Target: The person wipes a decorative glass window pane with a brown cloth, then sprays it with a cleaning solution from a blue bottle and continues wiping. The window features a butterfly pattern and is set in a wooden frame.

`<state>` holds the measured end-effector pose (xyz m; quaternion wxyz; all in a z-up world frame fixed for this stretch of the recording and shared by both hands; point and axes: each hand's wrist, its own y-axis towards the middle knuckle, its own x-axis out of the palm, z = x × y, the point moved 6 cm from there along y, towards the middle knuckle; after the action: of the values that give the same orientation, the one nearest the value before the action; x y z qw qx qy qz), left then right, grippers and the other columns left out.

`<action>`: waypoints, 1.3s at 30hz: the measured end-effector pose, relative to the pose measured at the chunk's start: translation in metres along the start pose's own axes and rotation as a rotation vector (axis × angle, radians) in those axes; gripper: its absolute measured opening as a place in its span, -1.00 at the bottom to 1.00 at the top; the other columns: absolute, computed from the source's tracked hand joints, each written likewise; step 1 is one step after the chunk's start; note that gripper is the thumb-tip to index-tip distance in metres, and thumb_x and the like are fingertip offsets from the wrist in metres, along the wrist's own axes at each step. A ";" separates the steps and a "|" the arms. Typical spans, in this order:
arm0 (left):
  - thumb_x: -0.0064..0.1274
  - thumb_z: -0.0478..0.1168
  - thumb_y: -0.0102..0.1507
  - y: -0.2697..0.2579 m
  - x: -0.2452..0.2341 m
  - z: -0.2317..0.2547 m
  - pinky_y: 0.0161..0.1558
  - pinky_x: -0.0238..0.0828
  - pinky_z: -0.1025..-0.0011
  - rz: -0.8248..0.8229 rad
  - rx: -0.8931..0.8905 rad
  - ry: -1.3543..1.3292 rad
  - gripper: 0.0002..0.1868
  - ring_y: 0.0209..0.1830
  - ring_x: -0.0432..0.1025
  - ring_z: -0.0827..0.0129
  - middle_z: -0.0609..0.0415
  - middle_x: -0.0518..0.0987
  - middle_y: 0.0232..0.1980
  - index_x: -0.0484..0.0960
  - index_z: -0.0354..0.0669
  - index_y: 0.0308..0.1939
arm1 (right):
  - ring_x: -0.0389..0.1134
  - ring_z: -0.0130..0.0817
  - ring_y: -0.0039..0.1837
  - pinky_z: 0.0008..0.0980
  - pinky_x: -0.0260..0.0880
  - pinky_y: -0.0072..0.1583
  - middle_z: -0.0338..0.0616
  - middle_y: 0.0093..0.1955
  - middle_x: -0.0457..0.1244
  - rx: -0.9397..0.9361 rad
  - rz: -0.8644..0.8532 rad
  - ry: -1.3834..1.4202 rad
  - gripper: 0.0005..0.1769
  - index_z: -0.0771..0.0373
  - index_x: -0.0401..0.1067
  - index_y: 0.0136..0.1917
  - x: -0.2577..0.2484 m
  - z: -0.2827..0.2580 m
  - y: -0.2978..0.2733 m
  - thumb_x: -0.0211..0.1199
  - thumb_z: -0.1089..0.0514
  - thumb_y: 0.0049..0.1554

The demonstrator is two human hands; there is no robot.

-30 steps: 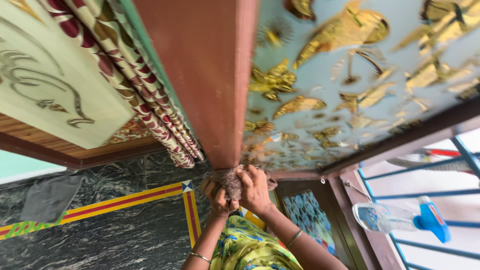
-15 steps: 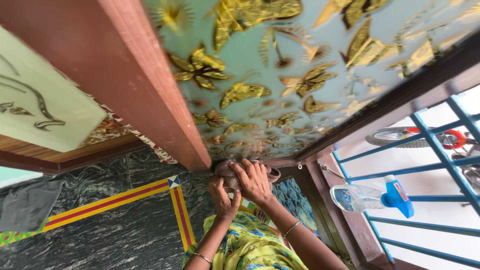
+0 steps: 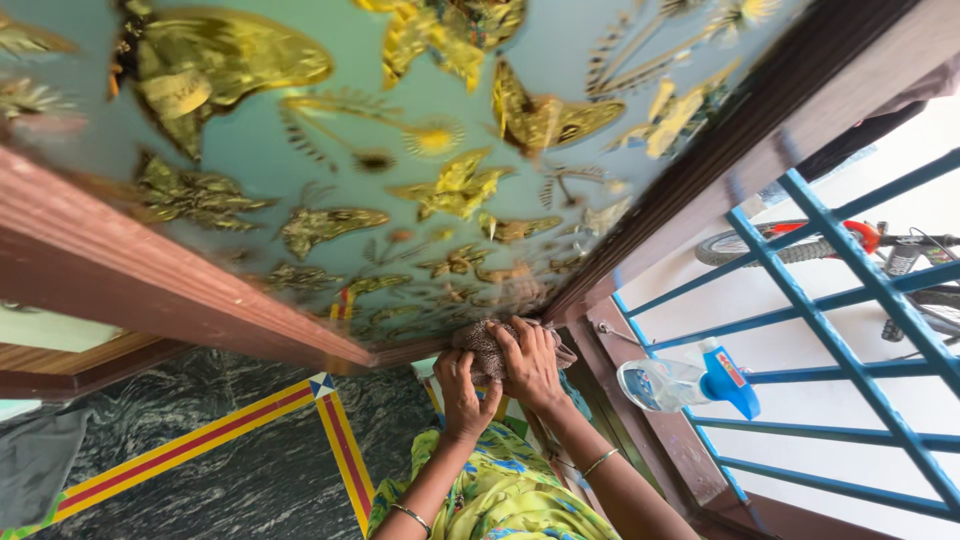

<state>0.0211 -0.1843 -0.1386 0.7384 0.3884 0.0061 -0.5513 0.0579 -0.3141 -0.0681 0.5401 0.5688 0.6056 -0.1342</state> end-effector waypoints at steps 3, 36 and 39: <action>0.00 0.15 0.30 0.002 0.011 0.009 0.29 0.13 -0.12 -0.023 -0.008 -0.007 -0.34 0.26 0.21 -0.21 -0.30 0.31 0.23 0.34 -0.30 0.26 | 0.21 0.21 0.22 0.08 0.20 0.25 0.24 0.32 0.13 0.033 0.028 -0.006 0.08 0.10 0.22 0.45 -0.006 0.012 -0.006 0.54 0.06 -0.32; 0.17 -0.06 0.29 0.129 -0.028 0.201 0.48 0.32 -0.02 0.135 0.534 -0.470 -0.46 0.46 0.21 -0.04 -0.10 0.20 0.42 0.48 -0.09 0.32 | 0.13 -0.01 0.52 -0.06 0.25 0.52 0.05 0.47 0.03 0.059 0.948 0.244 -0.16 0.13 0.02 0.51 -0.168 0.003 0.012 0.41 -0.09 0.16; 0.17 -0.03 0.25 0.150 -0.036 0.224 0.53 0.16 -0.14 0.117 0.677 -0.437 -0.41 0.52 0.14 -0.12 -0.11 0.21 0.49 0.48 -0.04 0.35 | 0.06 -0.07 0.58 -0.08 0.17 0.58 0.01 0.57 -0.04 0.068 1.084 0.151 -0.18 -0.02 -0.04 0.56 -0.197 -0.006 0.026 0.34 -0.12 0.22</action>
<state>0.0359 -0.2716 0.1179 0.5827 0.4830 -0.3547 -0.5489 0.0307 -0.4081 0.1052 0.4682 0.8246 0.2581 0.1850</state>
